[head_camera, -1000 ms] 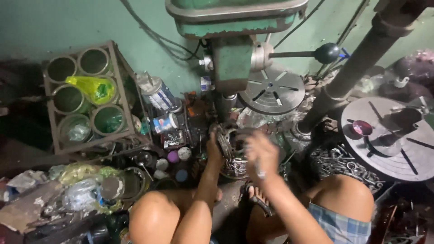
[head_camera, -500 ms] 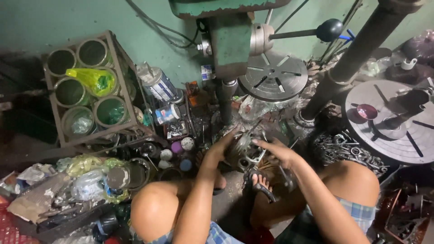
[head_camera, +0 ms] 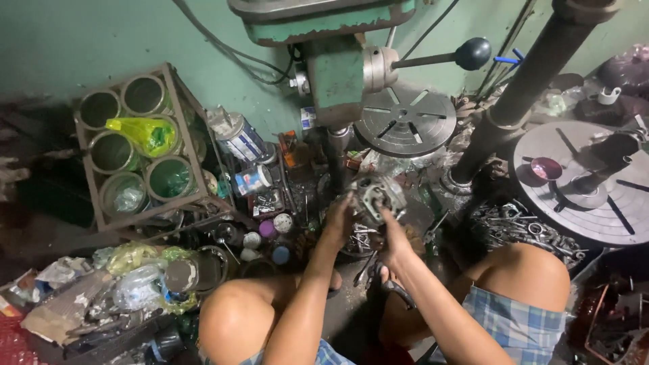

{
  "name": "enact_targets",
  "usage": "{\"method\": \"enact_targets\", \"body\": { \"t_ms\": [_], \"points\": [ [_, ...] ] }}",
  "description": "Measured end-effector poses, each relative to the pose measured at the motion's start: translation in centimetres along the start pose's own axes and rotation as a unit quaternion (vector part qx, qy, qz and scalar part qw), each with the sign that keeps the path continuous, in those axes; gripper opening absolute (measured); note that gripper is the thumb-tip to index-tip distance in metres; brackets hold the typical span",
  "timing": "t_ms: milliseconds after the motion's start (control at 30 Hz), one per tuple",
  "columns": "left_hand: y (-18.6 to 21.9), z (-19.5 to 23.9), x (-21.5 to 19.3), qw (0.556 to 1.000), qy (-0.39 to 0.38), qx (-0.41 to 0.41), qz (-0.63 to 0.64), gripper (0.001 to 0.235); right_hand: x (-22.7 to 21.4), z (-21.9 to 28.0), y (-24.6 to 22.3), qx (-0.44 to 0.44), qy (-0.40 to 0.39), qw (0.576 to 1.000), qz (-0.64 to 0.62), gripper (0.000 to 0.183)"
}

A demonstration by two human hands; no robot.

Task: Using a drill press to drill holes into a motorcycle engine cylinder part

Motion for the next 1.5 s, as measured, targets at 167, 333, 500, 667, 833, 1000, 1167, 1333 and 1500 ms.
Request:
{"method": "enact_targets", "body": {
  "t_ms": [167, 333, 500, 667, 833, 1000, 1167, 1333, 1500],
  "points": [
    [-0.3, -1.8, -4.2, 0.989, 0.144, 0.023, 0.029, 0.051, 4.2, 6.3, -2.4, 0.001, 0.057, 0.997, 0.048, 0.052],
    [5.3, 2.5, -0.9, 0.970, 0.238, 0.023, -0.038, 0.073, 4.8, 5.6, -1.6, 0.015, 0.011, 0.989, 0.147, 0.074],
    [5.0, 1.3, -3.1, 0.968, 0.241, 0.001, -0.072, 0.083, 4.3, 5.3, -1.6, -0.004, 0.027, 0.981, 0.190, 0.077],
    [4.7, -0.9, -4.9, 0.971, 0.219, 0.035, -0.086, 0.079, 1.2, -0.6, 0.3, -0.022, 0.027, 0.976, 0.216, 0.086],
    [5.6, 0.0, -3.8, 0.970, 0.215, 0.036, -0.107, 0.089, 1.2, -0.9, 0.6, -0.017, 0.035, 0.975, 0.219, 0.085],
    [5.9, 0.5, -3.9, 0.971, 0.205, 0.041, -0.115, 0.088, 2.4, 1.6, -0.6, -0.025, 0.037, 0.973, 0.226, 0.082],
    [7.1, 2.0, -0.2, 0.978, 0.184, 0.007, -0.096, 0.085, 3.6, 3.5, -1.7, -0.026, 0.031, 0.969, 0.244, 0.087],
    [7.7, 2.1, 0.6, 0.980, 0.176, 0.012, -0.090, 0.086, 2.2, 1.4, -0.7, -0.036, 0.027, 0.970, 0.240, 0.085],
    [5.4, -1.0, -2.5, 0.984, 0.155, -0.013, -0.082, 0.080, 1.7, 2.2, -1.9, -0.047, 0.012, 0.964, 0.261, 0.074]
  ]
}}
Point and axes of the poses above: each hand's wrist, its own z-axis away from the middle knuckle, its own x-axis out of the palm, y = z × x, the point moved 10 cm from there along -z, towards the middle knuckle
